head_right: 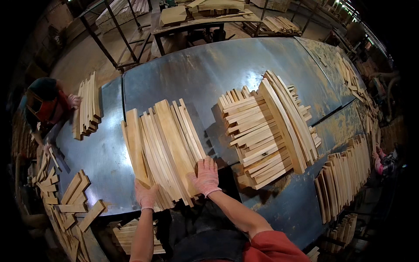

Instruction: The person repeatedly picks up stacks of light-colored wooden planks from a metal table and places them onto a conveyor belt. The person wears pink gloves and moves the planks in batches, aligning them on the belt before returning to the table to gather more.

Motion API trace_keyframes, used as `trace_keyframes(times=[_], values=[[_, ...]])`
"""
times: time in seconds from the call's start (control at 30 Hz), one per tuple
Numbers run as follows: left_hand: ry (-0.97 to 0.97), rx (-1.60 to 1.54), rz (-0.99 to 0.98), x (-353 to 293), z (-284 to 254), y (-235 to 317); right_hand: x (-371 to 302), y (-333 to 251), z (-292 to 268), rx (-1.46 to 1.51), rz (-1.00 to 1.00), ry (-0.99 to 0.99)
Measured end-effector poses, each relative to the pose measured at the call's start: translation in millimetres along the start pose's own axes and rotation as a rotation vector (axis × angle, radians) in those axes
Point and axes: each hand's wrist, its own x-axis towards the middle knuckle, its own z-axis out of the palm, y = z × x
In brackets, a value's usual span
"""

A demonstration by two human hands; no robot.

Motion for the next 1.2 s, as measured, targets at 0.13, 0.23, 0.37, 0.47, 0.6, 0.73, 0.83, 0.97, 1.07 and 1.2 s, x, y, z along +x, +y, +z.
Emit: trace_keyframes(times=[0.13, 0.23, 0.37, 0.47, 0.6, 0.73, 0.83, 0.97, 1.07, 1.2], values=[[-0.204, -0.094, -0.225, 11, -30, 33, -9, -18, -2, -0.105, -0.044, -0.100], [-0.237, -0.252, -0.244, 0, -59, 48, -18, -43, 2, -0.063, 0.008, -0.135], [-0.270, -0.868, -0.253, -18, -14, 4, -31, -68, 11, 0.101, 0.043, -0.105], [-0.307, -0.893, -0.237, -60, -21, 44, -34, -75, -6, 0.065, 0.026, -0.033], [-0.496, -0.736, -0.284, -73, -22, 57, -38, -70, -5, 0.280, -0.049, -0.091], [-0.677, -0.993, -0.449, -66, -41, 67, -46, -66, 14, 0.527, -0.122, -0.038], [-0.622, -1.008, -0.410, -65, -27, 51, -44, -64, 8, 0.546, -0.014, -0.264], [-0.597, -0.836, -0.376, -69, -56, 86, -37, -44, 43, 0.520, -0.014, -0.244], [-0.690, -0.878, -0.374, -65, -57, 91, -35, -41, 33, 0.579, -0.016, -0.274], [-0.681, -0.816, -0.227, -58, -14, 68, -34, -29, 33, 0.670, -0.002, -0.258]])
